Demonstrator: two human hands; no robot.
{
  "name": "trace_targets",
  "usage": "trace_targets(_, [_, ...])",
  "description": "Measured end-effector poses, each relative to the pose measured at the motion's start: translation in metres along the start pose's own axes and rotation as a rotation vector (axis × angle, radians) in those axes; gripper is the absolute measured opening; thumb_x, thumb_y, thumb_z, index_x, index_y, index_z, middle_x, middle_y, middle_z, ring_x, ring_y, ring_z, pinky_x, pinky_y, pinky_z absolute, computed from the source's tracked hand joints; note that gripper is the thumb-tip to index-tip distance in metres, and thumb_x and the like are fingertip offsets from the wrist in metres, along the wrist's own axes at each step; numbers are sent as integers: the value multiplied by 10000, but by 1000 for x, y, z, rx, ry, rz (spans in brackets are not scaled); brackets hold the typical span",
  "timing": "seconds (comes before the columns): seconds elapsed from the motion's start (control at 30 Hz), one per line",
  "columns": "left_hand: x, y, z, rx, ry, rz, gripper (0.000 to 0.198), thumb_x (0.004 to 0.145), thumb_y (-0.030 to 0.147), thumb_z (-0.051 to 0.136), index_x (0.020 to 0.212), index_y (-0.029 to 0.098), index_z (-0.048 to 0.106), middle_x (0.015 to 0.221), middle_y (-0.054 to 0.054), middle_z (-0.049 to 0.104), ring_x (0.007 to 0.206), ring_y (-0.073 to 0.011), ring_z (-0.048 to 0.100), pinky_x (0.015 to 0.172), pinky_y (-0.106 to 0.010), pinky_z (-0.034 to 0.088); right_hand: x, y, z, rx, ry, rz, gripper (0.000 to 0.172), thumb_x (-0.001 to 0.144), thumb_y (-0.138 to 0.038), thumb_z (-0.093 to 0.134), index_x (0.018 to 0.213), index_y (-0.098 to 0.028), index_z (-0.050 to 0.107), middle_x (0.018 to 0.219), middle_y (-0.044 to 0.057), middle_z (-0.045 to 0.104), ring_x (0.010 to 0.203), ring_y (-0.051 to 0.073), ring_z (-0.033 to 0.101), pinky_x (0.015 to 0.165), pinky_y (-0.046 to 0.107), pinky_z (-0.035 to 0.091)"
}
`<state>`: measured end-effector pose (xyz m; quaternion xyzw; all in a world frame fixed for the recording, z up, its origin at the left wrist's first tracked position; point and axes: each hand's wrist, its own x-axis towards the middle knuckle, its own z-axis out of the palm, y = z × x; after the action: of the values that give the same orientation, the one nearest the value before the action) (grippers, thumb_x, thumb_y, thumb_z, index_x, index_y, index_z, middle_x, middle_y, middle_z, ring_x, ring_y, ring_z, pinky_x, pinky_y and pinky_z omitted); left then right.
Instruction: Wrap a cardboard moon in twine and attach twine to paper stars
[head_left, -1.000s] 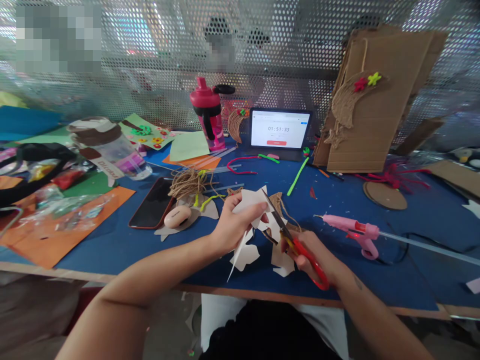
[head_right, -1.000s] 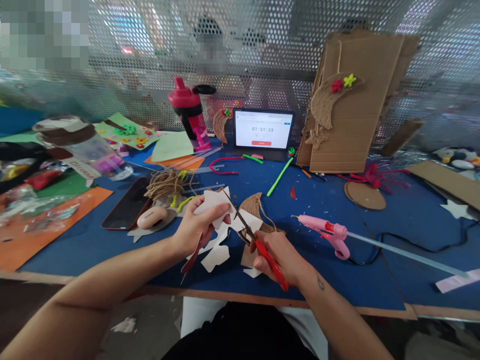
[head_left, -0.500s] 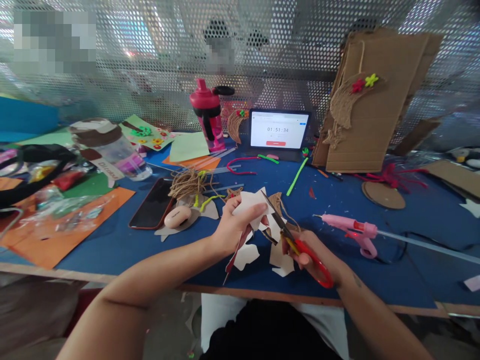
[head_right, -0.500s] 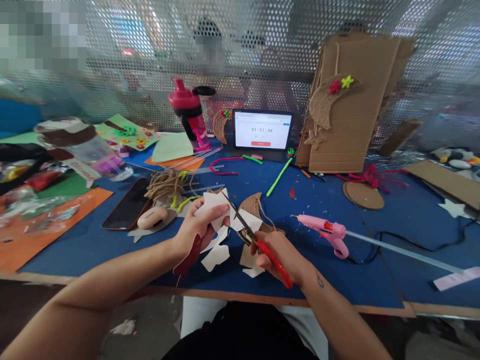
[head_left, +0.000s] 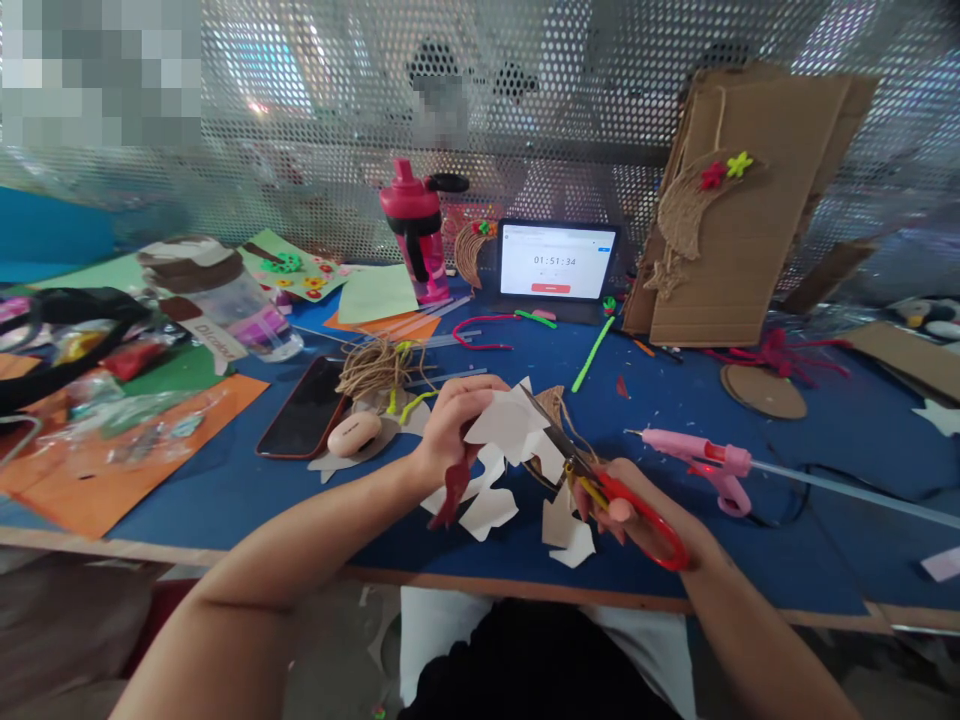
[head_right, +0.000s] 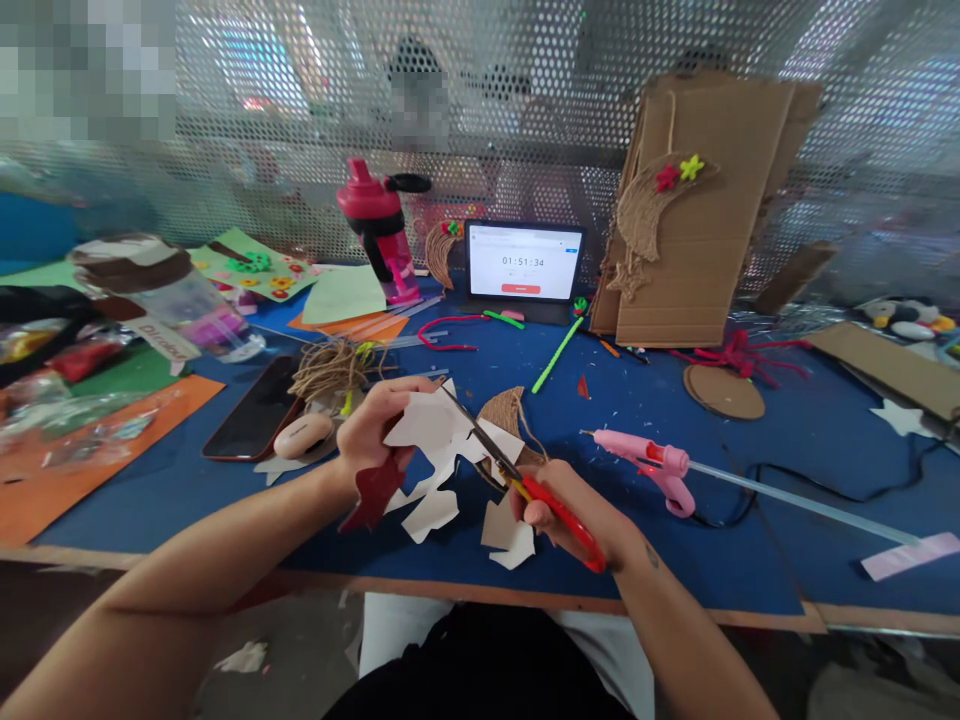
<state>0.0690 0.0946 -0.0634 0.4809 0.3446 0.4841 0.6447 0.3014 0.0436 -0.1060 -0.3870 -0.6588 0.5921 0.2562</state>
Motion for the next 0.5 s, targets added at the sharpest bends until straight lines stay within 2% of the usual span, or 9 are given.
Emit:
trace_targets(0.1, [3,6,-2,95,-11,-4,306,671,428,730,581,162,610,453,13,501,358,-67,402,348,-193,243,-1,0,-1,0,-21,-31,822,611,-942,388,712,-144,559,526,-43,374,448,79,349,404,223,333])
trace_targets(0.2, [3,5,-1,138,-21,-6,308,674,422,756,604,152,625,520,-1,555,421,-85,473,397,-194,312,0,1,-2,-5,2,-27,842,585,-956,376,728,-146,558,537,-45,375,454,76,332,397,219,312])
trace_targets(0.3, [2,4,1,143,-15,-30,305,677,428,760,634,145,652,528,-4,566,421,-87,480,399,-195,310,0,-3,-2,-69,1,-14,849,586,-960,365,758,-150,554,540,-48,373,472,80,337,417,220,296])
trace_targets(0.5, [1,5,5,52,-18,-54,262,645,391,782,619,152,676,539,-2,589,431,-93,506,396,-194,328,-2,-18,2,-201,-6,-136,797,731,-899,258,811,-159,544,554,-16,423,505,112,381,467,247,325])
